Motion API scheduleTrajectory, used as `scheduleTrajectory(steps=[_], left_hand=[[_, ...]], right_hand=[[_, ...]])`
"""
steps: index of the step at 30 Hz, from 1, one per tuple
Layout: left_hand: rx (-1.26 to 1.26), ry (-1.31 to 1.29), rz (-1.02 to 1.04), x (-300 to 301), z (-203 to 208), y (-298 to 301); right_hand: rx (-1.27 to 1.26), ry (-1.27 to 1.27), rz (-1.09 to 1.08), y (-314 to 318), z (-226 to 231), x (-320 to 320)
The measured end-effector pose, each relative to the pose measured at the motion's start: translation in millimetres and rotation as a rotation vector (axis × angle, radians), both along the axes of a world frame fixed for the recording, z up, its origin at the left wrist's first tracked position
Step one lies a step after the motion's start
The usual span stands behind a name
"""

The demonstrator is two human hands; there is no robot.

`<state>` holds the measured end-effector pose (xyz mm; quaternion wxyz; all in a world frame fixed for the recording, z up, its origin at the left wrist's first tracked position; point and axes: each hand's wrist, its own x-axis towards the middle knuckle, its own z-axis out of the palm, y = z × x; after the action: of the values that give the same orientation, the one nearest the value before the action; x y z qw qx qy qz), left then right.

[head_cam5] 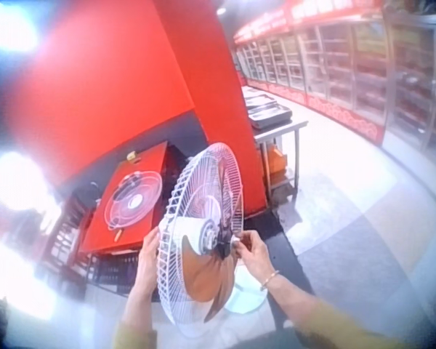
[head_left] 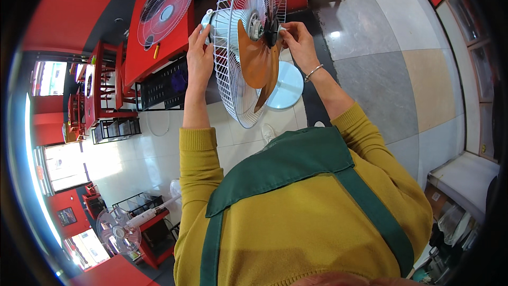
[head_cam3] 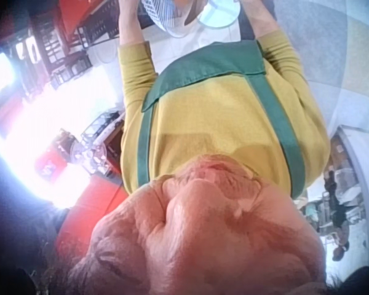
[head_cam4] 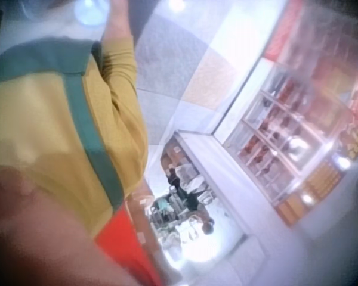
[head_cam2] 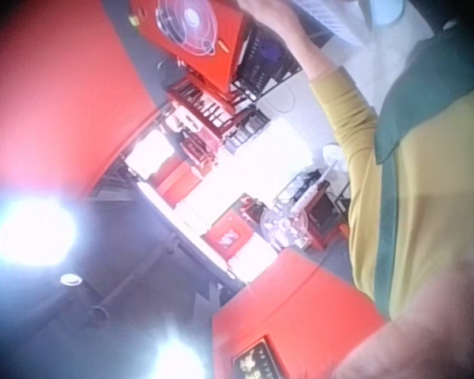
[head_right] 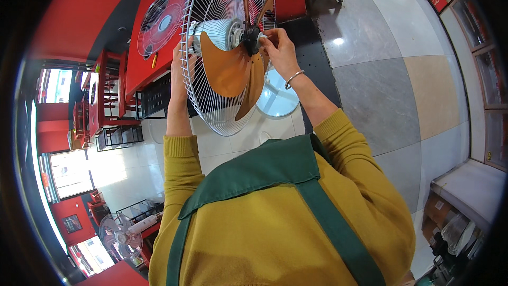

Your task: The person assembles a standing fan by attaching the fan blade to the motor hub, securing it with a nut, and then fitting the front and rear wire cages. They use a cloth to wipe the blade and handle the components by hand, completing the assembly on a tiled floor.

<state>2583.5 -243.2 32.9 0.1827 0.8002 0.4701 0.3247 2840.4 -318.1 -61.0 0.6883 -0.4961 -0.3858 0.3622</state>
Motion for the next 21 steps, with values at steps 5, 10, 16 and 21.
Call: scheduleTrajectory(steps=[5, 10, 16, 21], left_hand=[[0.009, -0.01, -0.02, -1, -3, 3], [0.008, -0.015, -0.016, -2, -3, 3], [0.009, -0.015, -0.011, -1, -3, 2], [0.016, -0.011, -0.007, 0, -1, 0]], right_hand=[[-0.126, -0.086, 0.067, -6, 6, 5], [0.024, -0.135, 0.089, -9, 0, 5], [-0.069, -0.027, 0.132, -9, -5, 7], [-0.094, -0.187, -0.013, 0, -12, 5]])
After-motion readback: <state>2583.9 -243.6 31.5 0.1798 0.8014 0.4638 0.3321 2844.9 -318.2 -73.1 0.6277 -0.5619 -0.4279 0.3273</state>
